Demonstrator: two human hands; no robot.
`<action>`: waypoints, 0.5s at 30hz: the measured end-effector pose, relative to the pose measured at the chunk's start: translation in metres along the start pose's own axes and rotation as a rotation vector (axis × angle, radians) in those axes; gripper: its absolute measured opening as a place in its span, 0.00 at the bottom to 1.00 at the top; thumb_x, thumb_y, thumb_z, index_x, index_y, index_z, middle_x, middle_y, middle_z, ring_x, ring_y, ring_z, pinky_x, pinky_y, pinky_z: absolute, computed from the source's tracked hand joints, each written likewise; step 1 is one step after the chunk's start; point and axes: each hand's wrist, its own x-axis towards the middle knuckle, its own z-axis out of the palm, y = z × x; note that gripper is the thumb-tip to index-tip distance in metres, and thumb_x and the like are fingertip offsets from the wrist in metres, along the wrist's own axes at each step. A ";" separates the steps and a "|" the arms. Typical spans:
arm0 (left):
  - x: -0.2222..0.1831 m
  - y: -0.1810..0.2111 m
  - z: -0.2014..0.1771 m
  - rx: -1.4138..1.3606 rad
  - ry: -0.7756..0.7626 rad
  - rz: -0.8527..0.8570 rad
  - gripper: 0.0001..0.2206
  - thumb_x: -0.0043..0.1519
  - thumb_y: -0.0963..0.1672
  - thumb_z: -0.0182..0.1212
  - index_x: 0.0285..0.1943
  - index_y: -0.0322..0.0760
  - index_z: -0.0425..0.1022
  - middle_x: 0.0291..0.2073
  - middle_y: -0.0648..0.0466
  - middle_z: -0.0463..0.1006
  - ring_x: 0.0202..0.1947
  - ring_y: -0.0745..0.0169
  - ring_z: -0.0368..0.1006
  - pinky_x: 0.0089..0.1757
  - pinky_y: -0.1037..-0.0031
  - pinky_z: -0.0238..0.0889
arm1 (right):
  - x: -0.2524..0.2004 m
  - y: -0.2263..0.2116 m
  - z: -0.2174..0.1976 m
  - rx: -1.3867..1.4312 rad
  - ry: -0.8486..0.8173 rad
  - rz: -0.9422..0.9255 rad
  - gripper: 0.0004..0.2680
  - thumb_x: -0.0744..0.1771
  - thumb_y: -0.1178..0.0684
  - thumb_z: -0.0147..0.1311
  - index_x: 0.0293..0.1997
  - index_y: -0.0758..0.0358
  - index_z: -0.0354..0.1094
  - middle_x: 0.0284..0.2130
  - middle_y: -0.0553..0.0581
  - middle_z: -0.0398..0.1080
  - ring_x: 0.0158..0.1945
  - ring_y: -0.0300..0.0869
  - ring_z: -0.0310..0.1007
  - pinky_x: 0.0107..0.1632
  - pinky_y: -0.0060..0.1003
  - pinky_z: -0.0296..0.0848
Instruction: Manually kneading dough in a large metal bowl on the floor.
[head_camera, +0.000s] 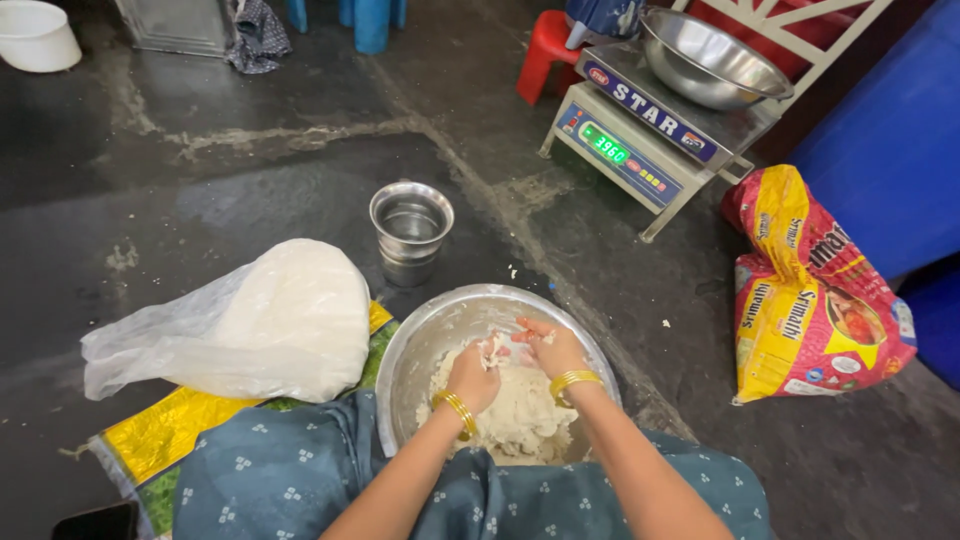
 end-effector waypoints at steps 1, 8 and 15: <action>0.000 -0.011 0.005 0.002 0.002 -0.003 0.24 0.47 0.37 0.61 0.56 0.29 0.76 0.41 0.34 0.80 0.41 0.34 0.76 0.42 0.57 0.69 | -0.011 -0.028 0.001 0.000 -0.004 0.000 0.12 0.67 0.55 0.49 0.50 0.64 0.78 0.47 0.51 0.80 0.29 0.35 0.72 0.32 0.32 0.76; 0.002 -0.003 0.016 -0.741 -0.210 -0.946 0.24 0.68 0.56 0.51 0.39 0.34 0.80 0.34 0.52 0.79 0.32 0.64 0.69 0.40 0.74 0.65 | -0.035 -0.094 0.005 0.837 0.163 0.421 0.20 0.67 0.27 0.44 0.30 0.54 0.62 0.12 0.45 0.52 0.12 0.34 0.45 0.14 0.32 0.42; -0.002 0.001 0.019 -1.396 0.105 -1.035 0.14 0.64 0.46 0.48 0.49 0.36 0.77 0.42 0.52 0.83 0.42 0.60 0.78 0.46 0.68 0.72 | -0.040 -0.112 0.080 1.631 0.098 0.436 0.25 0.67 0.24 0.34 0.45 0.54 0.69 0.20 0.48 0.59 0.17 0.36 0.49 0.22 0.29 0.54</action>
